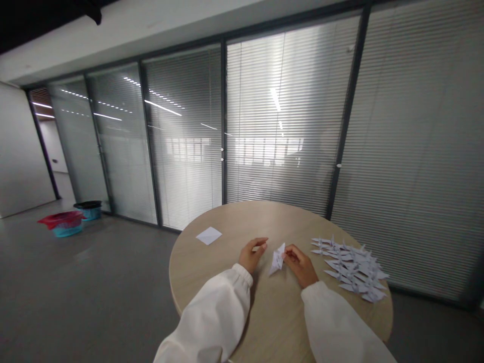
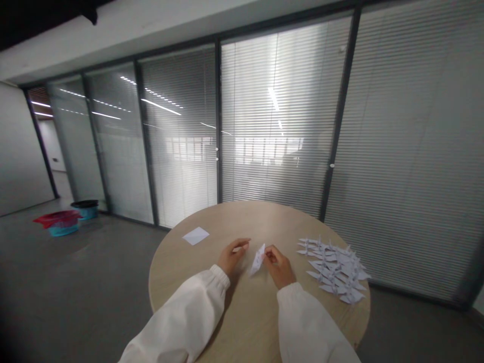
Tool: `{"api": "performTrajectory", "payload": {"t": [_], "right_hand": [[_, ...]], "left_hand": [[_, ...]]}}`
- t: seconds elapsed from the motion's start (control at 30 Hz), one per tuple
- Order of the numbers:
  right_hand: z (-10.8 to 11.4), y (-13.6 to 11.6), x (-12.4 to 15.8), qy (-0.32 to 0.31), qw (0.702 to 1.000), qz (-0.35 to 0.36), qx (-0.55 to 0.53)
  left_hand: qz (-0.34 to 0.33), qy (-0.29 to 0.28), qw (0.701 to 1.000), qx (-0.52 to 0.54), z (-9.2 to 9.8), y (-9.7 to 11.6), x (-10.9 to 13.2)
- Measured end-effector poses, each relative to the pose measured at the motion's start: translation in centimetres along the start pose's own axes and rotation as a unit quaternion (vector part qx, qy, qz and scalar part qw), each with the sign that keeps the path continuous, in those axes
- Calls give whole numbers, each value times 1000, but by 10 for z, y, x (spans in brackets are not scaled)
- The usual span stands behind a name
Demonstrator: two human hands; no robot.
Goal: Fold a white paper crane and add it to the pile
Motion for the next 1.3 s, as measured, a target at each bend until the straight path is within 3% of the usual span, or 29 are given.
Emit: {"api": "performTrajectory", "payload": {"t": [0.13,0.33,0.5,0.7,1.13,1.3], "right_hand": [[-6,3,0,-13,1000,-1,24],[-8,3,1,-18,999,-7,27],[-6,4,1,-4,1000,-22,18],[-7,-3,1,-3,1000,-3,11],[-4,0,1,31,999,-12,30],[-4,-9,1,30,999,5,19]], "left_hand": [[-43,-57,997,7,-11,15,2],[-25,-113,993,34,-25,7,4],[-39,-107,993,0,-27,10,7],[-72,-91,991,-73,-25,27,13],[-7,-81,994,67,-28,18,10],[-28,-85,992,84,-24,24,11]]}}
Point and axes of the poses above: each hand's wrist, its own x-axis away from the middle knuckle, its own z-axis out of the back of the hand, y = z × x, the point moved 9 cm from there along -x, towards the middle knuckle, and after that the axes turned 9 degrees about -x, right-handed, at the moved point
